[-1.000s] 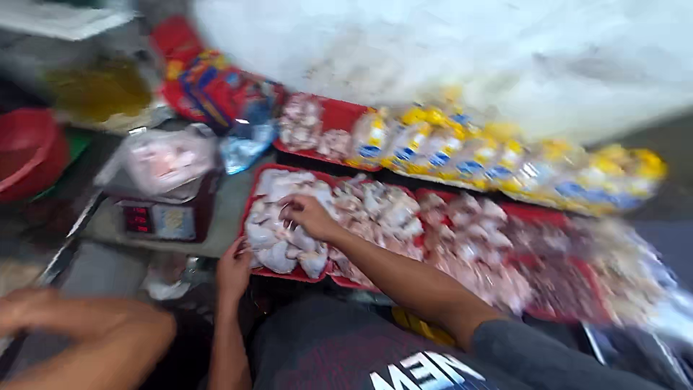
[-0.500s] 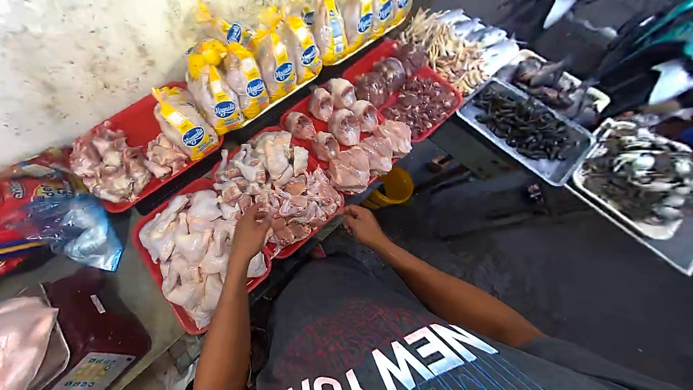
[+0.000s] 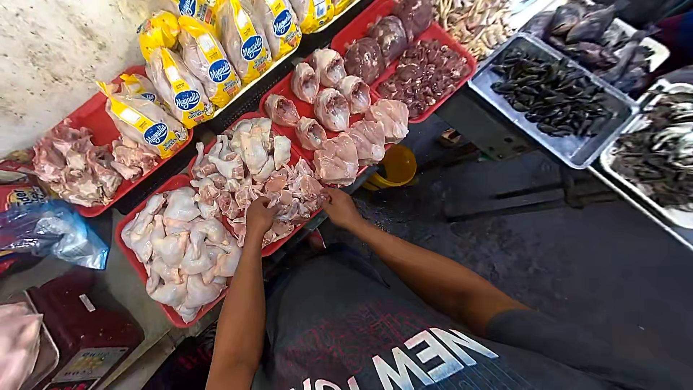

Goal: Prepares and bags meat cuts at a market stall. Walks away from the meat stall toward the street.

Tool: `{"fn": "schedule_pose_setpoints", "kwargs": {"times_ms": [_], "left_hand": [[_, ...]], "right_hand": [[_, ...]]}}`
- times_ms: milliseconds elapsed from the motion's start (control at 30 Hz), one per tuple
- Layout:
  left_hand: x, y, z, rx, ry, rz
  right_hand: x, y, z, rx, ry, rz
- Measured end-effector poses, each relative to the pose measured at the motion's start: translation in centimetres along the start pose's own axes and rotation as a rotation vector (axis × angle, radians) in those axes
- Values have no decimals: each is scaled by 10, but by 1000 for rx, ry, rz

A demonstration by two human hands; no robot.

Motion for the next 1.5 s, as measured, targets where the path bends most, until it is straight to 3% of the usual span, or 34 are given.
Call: {"fn": "schedule_pose_setpoints", "kwargs": {"times_ms": [133,233,400,533,700,800,900,1000,1100,1167,1267,1333,1433,1500], "left_hand": [[18,36,10,266,-117,-74],[59,74,35,729,-168,-204],[129,128,107,1297,-151,-503],[167,127,158,1531,-112,-645],[186,77,123,1875,-93,-515],[179,64,89,2009,-187,-303],[157,64,55,1970,-285,-42],[157,87,49,2051,-472,27],[173,126,82,2120,-618,-93],[191,159,118,2067,-641,-362],[239,227,180,1760,-622,-909],[285,270,211,1419,-681,-1137],[357,322,211,961,-777,-1260],[384,339,199,942,-777,-1087]], "right_hand": [[-14,-5,40,287,225,-106],[-23,-21,49,423,329,-122],[-44,-23,55,495,372,-143],[-56,-12,60,453,323,-139],[-50,26,58,69,134,-156],[-30,29,135,5,317,-150],[28,15,229,174,693,-138],[88,-33,299,435,1097,-61],[124,-82,340,447,1373,-41],[139,-103,364,376,1498,4],[155,-127,420,231,1507,117],[157,-152,471,156,1417,178],[162,-215,568,147,1297,253],[169,-266,628,166,1277,300]]}}
Point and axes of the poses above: each hand's wrist, its own x-axis away from the middle knuckle, its own y-axis out of the back of the hand, z = x × y, the point moved 7 cm from there along -x, towards the middle knuckle, and after that the axes turned 10 degrees about x, right-handed, at the moved point
